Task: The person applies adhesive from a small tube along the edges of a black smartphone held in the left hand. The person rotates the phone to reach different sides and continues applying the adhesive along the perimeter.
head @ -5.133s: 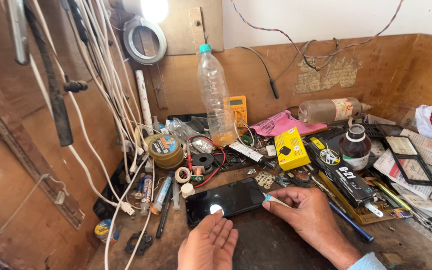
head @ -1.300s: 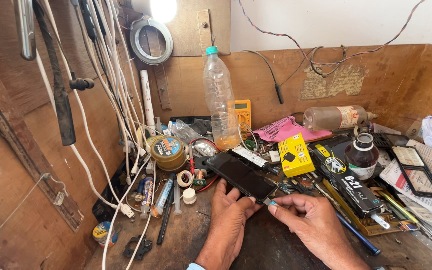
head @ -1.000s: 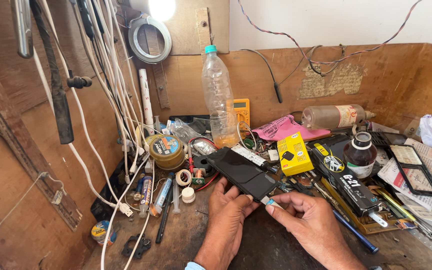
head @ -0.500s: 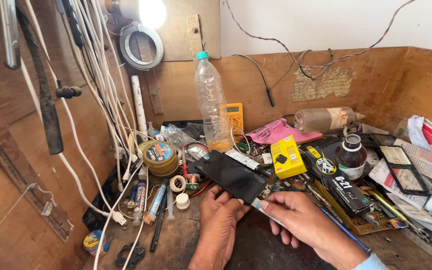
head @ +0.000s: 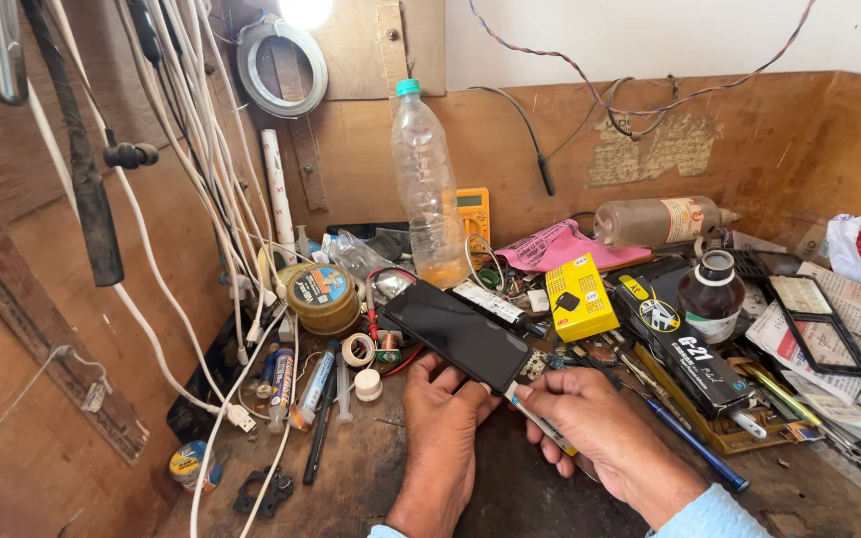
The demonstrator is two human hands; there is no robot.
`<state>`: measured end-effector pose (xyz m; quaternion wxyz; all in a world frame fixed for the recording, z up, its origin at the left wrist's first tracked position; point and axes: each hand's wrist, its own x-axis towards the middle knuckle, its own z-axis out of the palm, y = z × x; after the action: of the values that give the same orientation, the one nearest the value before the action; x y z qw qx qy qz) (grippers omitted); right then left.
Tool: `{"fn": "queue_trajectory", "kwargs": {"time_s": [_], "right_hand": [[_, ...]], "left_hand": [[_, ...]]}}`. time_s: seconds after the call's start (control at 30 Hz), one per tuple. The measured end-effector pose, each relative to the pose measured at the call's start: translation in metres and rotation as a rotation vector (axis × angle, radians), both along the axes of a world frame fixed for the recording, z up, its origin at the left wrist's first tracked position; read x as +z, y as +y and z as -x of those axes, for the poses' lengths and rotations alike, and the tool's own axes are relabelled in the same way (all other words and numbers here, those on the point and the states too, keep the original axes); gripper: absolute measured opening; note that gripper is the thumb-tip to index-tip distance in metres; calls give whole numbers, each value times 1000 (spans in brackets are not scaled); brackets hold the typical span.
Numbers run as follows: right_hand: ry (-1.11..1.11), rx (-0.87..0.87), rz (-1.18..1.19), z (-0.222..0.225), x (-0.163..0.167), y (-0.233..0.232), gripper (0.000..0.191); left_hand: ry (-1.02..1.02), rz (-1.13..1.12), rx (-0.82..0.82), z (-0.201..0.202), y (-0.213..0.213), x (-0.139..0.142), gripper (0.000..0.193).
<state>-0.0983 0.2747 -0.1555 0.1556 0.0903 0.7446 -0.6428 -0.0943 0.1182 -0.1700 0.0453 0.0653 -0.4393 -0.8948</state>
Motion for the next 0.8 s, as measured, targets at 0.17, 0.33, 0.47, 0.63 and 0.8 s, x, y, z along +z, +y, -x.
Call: {"fn": "queue_trajectory", "kwargs": {"time_s": [0.17,0.33,0.47,0.63,0.8], "right_hand": [[7,-52,20,0,-1,3,24],[86,-101,85,-2,-7,1,21],[88,-148,89,-3,-7,0,21],[142,-148,115,-6,-8,-3,22],[98,-73,46,-8,0,0,23]], "left_hand": [[26,-4,-2,1,0,-2,58],[28,-16,13,1,1,-4,62],[6,-27,15,2,2,-2,63],[12,-22,3,-1,1,0,64],[4,0,6,-4,0,3,61]]}}
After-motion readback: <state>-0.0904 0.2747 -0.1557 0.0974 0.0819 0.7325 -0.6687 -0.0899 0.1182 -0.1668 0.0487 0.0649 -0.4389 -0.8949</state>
